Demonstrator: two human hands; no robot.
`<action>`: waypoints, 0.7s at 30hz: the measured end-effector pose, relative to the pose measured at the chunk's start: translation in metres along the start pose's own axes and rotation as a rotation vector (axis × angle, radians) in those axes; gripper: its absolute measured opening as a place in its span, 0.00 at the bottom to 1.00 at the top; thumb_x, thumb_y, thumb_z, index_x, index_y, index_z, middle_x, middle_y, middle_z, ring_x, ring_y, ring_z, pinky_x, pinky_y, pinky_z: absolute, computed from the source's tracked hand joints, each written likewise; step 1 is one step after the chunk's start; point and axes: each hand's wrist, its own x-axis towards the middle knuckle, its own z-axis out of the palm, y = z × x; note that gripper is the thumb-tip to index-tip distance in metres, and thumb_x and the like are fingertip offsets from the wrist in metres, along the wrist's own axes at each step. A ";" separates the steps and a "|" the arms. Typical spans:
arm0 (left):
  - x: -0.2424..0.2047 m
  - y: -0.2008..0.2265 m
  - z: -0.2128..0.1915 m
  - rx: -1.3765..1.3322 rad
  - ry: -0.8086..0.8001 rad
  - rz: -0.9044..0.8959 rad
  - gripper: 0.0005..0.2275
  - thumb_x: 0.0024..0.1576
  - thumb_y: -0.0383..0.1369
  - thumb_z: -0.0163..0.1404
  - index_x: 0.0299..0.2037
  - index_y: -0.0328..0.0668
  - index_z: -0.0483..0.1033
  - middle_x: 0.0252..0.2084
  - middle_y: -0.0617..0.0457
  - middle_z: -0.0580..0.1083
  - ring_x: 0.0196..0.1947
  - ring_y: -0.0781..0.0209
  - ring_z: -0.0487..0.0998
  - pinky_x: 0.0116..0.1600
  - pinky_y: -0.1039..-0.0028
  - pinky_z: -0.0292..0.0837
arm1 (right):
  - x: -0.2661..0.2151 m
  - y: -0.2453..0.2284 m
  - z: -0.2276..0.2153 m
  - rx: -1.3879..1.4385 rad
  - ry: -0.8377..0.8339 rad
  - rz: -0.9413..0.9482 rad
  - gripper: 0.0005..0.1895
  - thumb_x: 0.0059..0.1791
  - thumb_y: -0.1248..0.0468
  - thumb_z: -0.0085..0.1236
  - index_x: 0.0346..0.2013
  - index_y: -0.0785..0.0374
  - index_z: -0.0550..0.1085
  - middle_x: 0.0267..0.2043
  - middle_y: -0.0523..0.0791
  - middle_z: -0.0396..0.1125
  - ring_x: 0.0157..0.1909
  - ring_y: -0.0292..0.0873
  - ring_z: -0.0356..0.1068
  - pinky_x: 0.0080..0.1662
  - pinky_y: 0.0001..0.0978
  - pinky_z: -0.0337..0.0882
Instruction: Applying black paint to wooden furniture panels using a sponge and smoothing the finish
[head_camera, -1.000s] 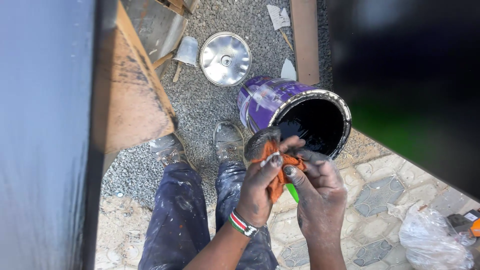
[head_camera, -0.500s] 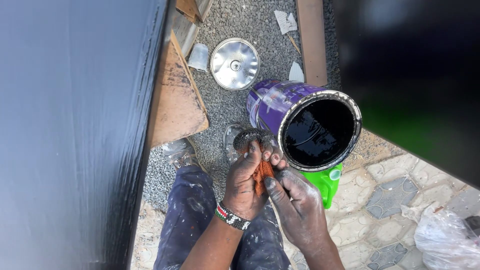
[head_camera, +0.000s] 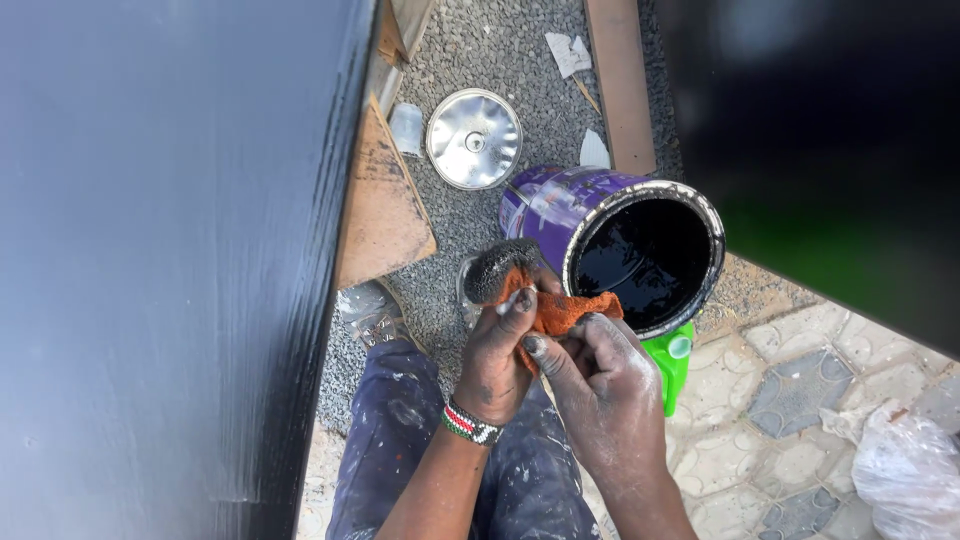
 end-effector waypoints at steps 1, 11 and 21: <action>0.001 -0.003 -0.005 0.001 0.004 0.004 0.15 0.74 0.45 0.58 0.54 0.40 0.77 0.52 0.51 0.75 0.50 0.58 0.79 0.61 0.64 0.77 | 0.003 -0.003 0.003 0.002 -0.004 -0.003 0.22 0.59 0.53 0.73 0.28 0.56 0.73 0.29 0.38 0.62 0.35 0.38 0.62 0.39 0.36 0.66; -0.005 -0.002 -0.008 0.030 0.185 -0.091 0.20 0.70 0.53 0.59 0.41 0.43 0.82 0.37 0.58 0.76 0.36 0.65 0.76 0.45 0.70 0.70 | -0.018 0.002 0.021 0.416 -0.112 0.029 0.22 0.64 0.58 0.59 0.27 0.54 0.67 0.31 0.36 0.60 0.37 0.37 0.59 0.41 0.36 0.63; -0.022 -0.052 -0.013 0.144 -0.398 -0.290 0.31 0.71 0.62 0.62 0.70 0.43 0.80 0.66 0.54 0.81 0.66 0.57 0.82 0.73 0.62 0.78 | 0.008 0.040 -0.089 0.204 -0.309 0.659 0.38 0.47 0.35 0.57 0.57 0.54 0.93 0.61 0.46 0.92 0.65 0.47 0.88 0.67 0.48 0.80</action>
